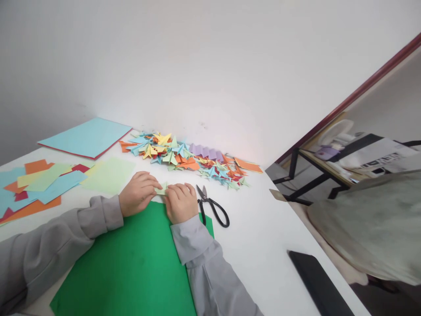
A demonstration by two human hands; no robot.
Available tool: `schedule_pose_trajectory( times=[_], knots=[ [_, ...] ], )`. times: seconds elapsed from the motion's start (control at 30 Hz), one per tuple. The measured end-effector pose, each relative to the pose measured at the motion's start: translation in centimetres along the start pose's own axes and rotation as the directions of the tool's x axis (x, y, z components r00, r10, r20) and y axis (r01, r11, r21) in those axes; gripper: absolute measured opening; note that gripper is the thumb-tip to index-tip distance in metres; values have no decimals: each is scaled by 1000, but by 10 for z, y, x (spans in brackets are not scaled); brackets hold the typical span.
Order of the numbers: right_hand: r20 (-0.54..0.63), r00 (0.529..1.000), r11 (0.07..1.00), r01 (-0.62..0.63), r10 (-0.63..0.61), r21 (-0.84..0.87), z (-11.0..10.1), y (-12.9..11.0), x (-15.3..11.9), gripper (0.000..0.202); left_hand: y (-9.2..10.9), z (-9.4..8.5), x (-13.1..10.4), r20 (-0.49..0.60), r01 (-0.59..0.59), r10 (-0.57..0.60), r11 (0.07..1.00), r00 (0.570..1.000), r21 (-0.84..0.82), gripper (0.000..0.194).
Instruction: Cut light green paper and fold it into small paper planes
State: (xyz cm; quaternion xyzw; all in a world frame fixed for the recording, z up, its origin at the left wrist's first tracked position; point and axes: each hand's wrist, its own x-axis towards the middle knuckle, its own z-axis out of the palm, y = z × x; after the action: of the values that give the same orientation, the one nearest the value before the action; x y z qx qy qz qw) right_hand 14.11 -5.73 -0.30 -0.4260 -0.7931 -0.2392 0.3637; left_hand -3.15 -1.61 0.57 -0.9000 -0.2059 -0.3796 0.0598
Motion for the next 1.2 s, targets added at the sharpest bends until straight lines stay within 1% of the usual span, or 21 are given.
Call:
schedule_pose_trajectory(
  times=[0.07,0.13,0.27,0.37,0.57,0.67,0.8,0.97,1.03,1.1,1.2],
  knots=[
    [-28,1000,1000,7,-7,6,0,1,-1,7,0,0,0,-16,16,-16,1000,1000,-4,9],
    [-35,999,1000,27,-27,8,1,1,-1,10,1,0,0,-9,18,-18,1000,1000,-4,6],
    [-25,997,997,70,-69,17,2,-2,0,11,5,-1,1,30,-38,38,999,999,24,10],
    [-25,995,995,93,-93,16,2,-4,1,10,5,0,1,36,-64,63,997,997,35,13],
    [31,990,991,134,-134,6,2,-6,1,14,5,2,1,52,-111,110,993,993,27,13],
    [40,991,992,126,-126,-7,2,-6,1,15,5,1,2,61,-94,91,995,994,43,13],
    [17,995,995,99,-99,3,2,-3,1,14,5,-1,3,51,-62,59,996,997,58,12],
    [-3,997,996,78,-78,42,2,-1,1,13,3,0,2,62,-98,95,993,994,59,10],
    [-16,999,997,50,-49,59,1,-1,1,11,2,0,2,62,-97,94,994,994,58,11],
    [-33,999,998,-2,4,63,0,2,0,8,1,-1,1,48,-84,81,995,996,61,11],
    [-45,998,998,-49,52,50,0,6,-3,6,-2,-2,-1,22,-38,37,997,999,67,10]
  ],
)
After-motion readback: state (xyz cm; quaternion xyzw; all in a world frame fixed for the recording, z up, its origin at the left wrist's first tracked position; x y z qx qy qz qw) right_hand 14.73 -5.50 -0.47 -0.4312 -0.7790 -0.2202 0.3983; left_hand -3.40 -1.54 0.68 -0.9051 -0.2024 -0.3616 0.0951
